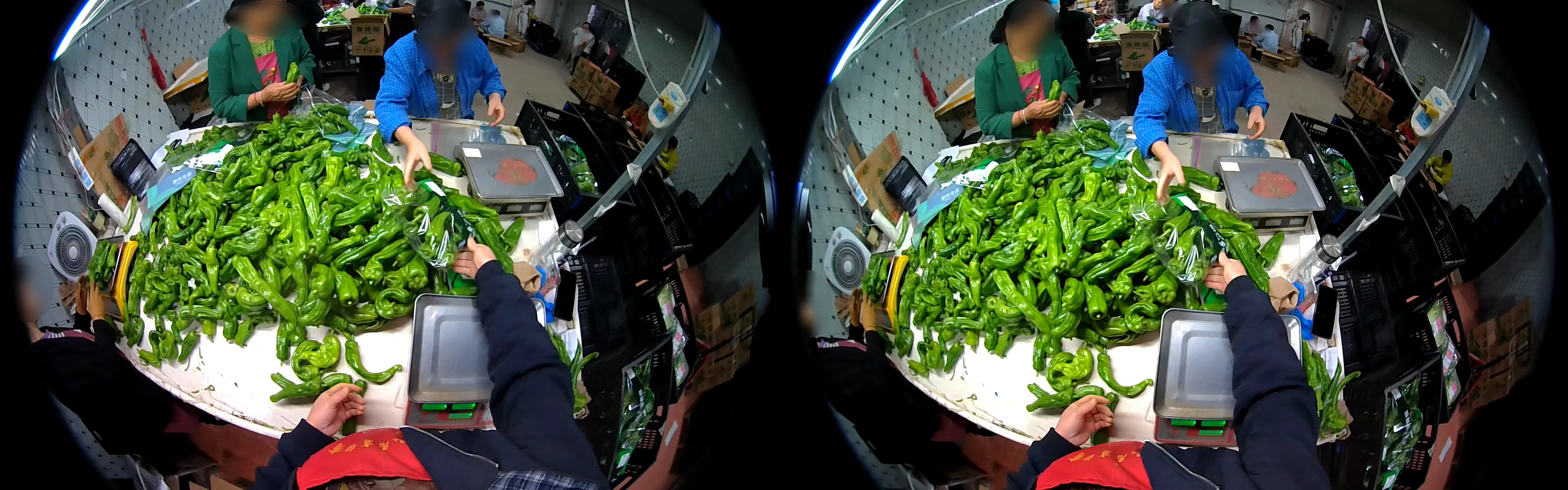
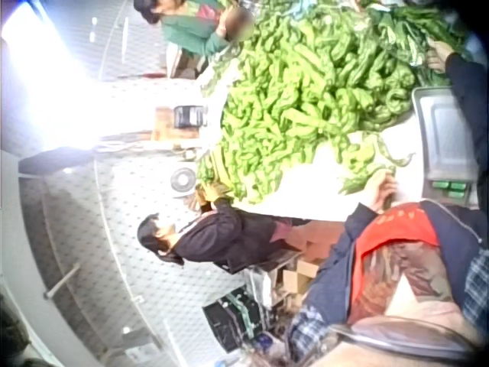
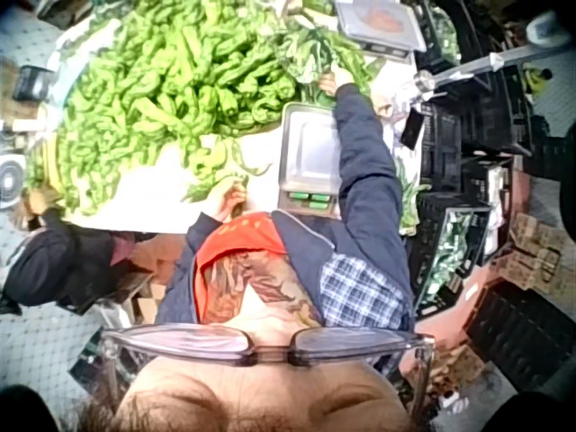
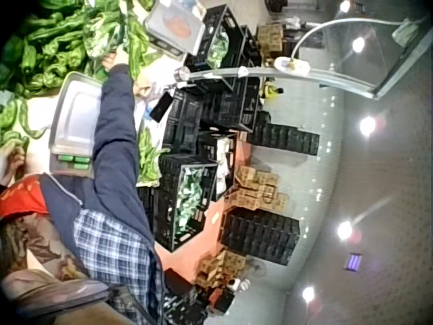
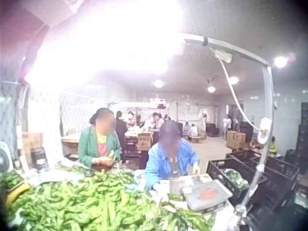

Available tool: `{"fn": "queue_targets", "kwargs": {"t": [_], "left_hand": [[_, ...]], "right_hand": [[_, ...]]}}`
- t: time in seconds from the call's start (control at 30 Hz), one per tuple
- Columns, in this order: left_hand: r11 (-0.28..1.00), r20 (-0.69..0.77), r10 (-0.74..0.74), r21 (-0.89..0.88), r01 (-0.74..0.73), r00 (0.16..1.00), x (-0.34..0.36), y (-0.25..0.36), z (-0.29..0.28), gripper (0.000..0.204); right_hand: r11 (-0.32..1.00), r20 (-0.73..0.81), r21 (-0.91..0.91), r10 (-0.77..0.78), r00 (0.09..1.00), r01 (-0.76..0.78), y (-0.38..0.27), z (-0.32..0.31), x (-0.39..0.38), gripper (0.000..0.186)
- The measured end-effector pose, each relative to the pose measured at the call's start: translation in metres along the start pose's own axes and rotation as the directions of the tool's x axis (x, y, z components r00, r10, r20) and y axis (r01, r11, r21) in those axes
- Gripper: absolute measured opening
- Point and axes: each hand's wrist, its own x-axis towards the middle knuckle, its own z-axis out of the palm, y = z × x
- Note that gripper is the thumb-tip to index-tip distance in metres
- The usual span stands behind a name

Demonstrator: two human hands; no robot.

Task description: The person selects green peppers from a large pile, places them into plastic bags, weighs the bags on a digital scale, and then places the sealed bags into black crates. The process is repeated multiple times.

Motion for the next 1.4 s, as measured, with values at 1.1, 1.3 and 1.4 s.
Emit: {"fn": "queue_targets", "kwargs": {"t": [1.1,1.3,1.4], "left_hand": [[0.997,-0.061,0.068,-0.042,-0.071,0.996,-0.018,-0.005,-0.017,0.028],[0.993,-0.02,0.114,-0.034,-0.114,0.993,-0.024,0.0,-0.013,0.027],[0.992,0.009,0.123,-0.01,-0.123,0.992,-0.025,0.005,-0.005,0.027]], "right_hand": [[0.653,-0.342,-0.014,-0.715,0.61,0.757,-0.002,0.113,-0.039,0.071],[0.722,-0.192,0.446,-0.5,0.845,0.529,0.011,0.082,-0.061,0.051],[0.7,-0.171,0.483,-0.514,0.841,0.526,0.019,0.068,-0.094,0.051]]}}
